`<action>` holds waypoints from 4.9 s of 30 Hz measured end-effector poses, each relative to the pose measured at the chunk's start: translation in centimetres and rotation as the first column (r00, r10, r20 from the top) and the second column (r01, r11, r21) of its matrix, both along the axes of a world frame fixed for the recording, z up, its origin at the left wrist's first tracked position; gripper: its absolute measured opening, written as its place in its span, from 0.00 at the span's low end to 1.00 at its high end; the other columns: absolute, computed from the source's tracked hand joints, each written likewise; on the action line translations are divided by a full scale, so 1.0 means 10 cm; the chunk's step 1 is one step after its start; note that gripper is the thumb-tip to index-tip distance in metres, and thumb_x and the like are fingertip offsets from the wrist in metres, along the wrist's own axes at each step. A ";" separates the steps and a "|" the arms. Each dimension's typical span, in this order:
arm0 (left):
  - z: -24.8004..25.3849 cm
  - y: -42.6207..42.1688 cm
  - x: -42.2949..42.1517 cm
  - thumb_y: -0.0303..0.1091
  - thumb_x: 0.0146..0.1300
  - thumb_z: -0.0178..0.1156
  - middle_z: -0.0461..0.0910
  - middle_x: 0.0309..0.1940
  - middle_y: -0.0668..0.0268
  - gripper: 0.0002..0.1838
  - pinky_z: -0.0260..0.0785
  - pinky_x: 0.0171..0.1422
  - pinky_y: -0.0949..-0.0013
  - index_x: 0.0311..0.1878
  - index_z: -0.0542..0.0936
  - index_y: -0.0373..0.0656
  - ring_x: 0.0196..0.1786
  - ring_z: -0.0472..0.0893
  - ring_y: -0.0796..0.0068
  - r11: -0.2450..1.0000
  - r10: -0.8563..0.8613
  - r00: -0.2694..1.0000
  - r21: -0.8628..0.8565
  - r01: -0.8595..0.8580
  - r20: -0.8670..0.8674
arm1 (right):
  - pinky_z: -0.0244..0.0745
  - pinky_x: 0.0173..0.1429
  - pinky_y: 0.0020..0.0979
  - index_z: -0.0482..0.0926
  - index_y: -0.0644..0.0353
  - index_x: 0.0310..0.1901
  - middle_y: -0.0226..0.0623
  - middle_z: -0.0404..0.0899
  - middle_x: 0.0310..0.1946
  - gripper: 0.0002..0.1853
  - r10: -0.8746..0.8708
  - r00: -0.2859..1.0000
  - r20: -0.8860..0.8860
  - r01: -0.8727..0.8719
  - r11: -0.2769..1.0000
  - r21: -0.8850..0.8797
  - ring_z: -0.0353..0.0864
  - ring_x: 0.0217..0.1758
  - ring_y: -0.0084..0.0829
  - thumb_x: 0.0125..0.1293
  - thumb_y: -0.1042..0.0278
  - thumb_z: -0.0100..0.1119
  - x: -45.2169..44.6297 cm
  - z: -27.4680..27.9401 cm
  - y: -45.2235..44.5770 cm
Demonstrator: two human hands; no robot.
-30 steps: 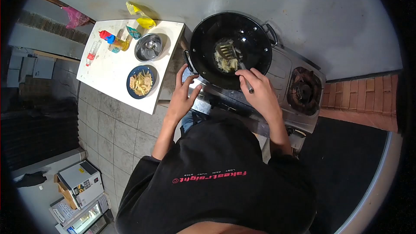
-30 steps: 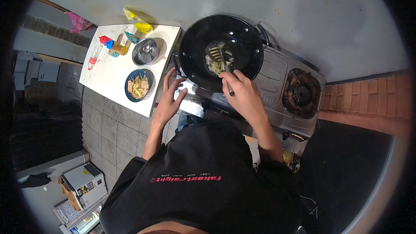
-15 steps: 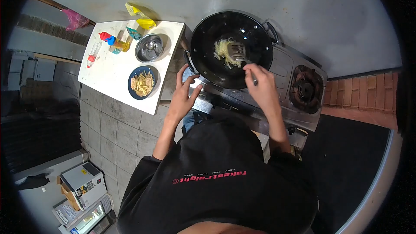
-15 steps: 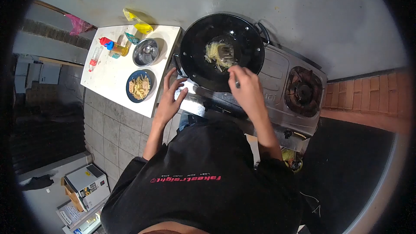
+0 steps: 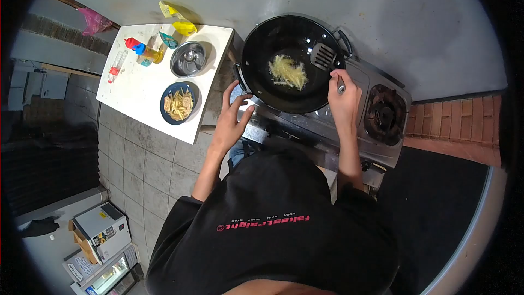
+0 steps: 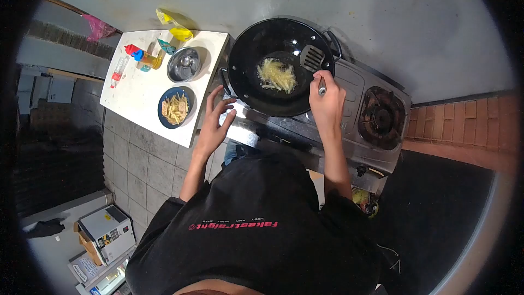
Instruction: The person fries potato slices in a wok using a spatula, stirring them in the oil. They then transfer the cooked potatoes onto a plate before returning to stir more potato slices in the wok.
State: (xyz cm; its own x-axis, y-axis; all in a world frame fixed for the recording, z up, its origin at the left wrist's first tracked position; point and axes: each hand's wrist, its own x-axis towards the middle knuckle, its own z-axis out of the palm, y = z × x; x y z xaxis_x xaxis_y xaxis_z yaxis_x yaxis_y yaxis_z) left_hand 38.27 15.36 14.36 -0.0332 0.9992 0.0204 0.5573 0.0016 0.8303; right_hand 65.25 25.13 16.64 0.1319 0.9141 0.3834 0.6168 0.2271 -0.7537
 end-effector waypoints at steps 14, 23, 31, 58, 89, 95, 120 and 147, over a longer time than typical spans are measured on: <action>0.01 0.00 -0.01 0.37 0.74 0.59 0.55 0.76 0.57 0.17 0.75 0.62 0.60 0.60 0.78 0.39 0.62 0.78 0.57 1.000 -0.003 1.000 -0.030 0.004 0.017 | 0.76 0.41 0.35 0.81 0.63 0.39 0.47 0.84 0.29 0.05 0.086 0.980 -0.181 -0.115 0.981 -0.157 0.87 0.35 0.42 0.69 0.71 0.58 -0.26 -0.22 -0.06; -0.01 0.00 -0.02 0.37 0.74 0.59 0.55 0.76 0.57 0.17 0.75 0.62 0.60 0.60 0.77 0.39 0.63 0.78 0.57 1.000 -0.023 0.999 0.010 0.024 -0.037 | 0.76 0.42 0.41 0.79 0.64 0.42 0.47 0.81 0.33 0.03 0.290 0.956 -0.038 -0.289 0.957 0.033 0.83 0.37 0.49 0.69 0.77 0.58 -0.24 -0.09 -0.16; -0.05 0.00 -0.02 0.37 0.74 0.59 0.54 0.77 0.58 0.18 0.76 0.60 0.61 0.61 0.77 0.39 0.60 0.80 0.57 1.000 -0.022 0.997 0.013 0.023 -0.078 | 0.76 0.41 0.41 0.79 0.63 0.43 0.46 0.80 0.33 0.04 0.347 0.936 -0.056 -0.345 0.937 0.049 0.82 0.37 0.48 0.68 0.78 0.59 -0.21 -0.06 -0.27; -0.04 -0.02 0.05 0.40 0.71 0.62 0.54 0.77 0.56 0.17 0.75 0.61 0.58 0.58 0.78 0.43 0.62 0.78 0.52 1.000 0.018 1.000 -0.025 -0.018 0.006 | 0.77 0.44 0.43 0.78 0.63 0.42 0.48 0.82 0.35 0.03 0.160 0.986 -0.044 -0.157 0.985 0.071 0.83 0.40 0.52 0.70 0.75 0.57 -0.05 -0.15 -0.08; -0.05 -0.01 0.00 0.36 0.74 0.58 0.53 0.77 0.57 0.17 0.75 0.62 0.62 0.61 0.77 0.37 0.58 0.81 0.64 1.000 -0.023 0.998 -0.012 0.023 -0.065 | 0.78 0.45 0.37 0.79 0.63 0.43 0.46 0.84 0.36 0.04 0.264 0.952 -0.157 -0.274 0.961 -0.040 0.86 0.41 0.47 0.70 0.74 0.58 -0.20 -0.27 -0.25; -0.01 -0.01 0.00 0.36 0.74 0.58 0.53 0.77 0.57 0.17 0.75 0.62 0.61 0.61 0.77 0.38 0.59 0.81 0.64 0.998 -0.022 0.999 -0.054 0.020 -0.030 | 0.77 0.44 0.38 0.80 0.63 0.43 0.44 0.82 0.35 0.03 0.261 0.960 -0.104 -0.259 0.965 0.024 0.84 0.38 0.46 0.70 0.75 0.59 -0.15 -0.23 -0.29; 0.06 0.00 -0.04 0.38 0.74 0.58 0.54 0.77 0.58 0.18 0.74 0.64 0.60 0.61 0.77 0.39 0.60 0.80 0.61 0.998 -0.034 0.998 -0.057 0.031 -0.057 | 0.78 0.46 0.37 0.80 0.64 0.43 0.45 0.84 0.37 0.04 0.263 0.958 -0.117 -0.266 0.964 -0.006 0.87 0.42 0.45 0.70 0.75 0.59 -0.22 -0.17 -0.36; -0.05 0.00 -0.10 0.37 0.74 0.58 0.53 0.77 0.57 0.18 0.73 0.63 0.61 0.61 0.76 0.37 0.59 0.80 0.63 0.998 -0.063 0.997 -0.016 0.063 -0.050 | 0.77 0.48 0.37 0.80 0.63 0.43 0.46 0.84 0.37 0.05 0.036 0.995 -0.097 -0.041 0.998 -0.044 0.86 0.42 0.48 0.72 0.71 0.58 -0.04 -0.31 -0.02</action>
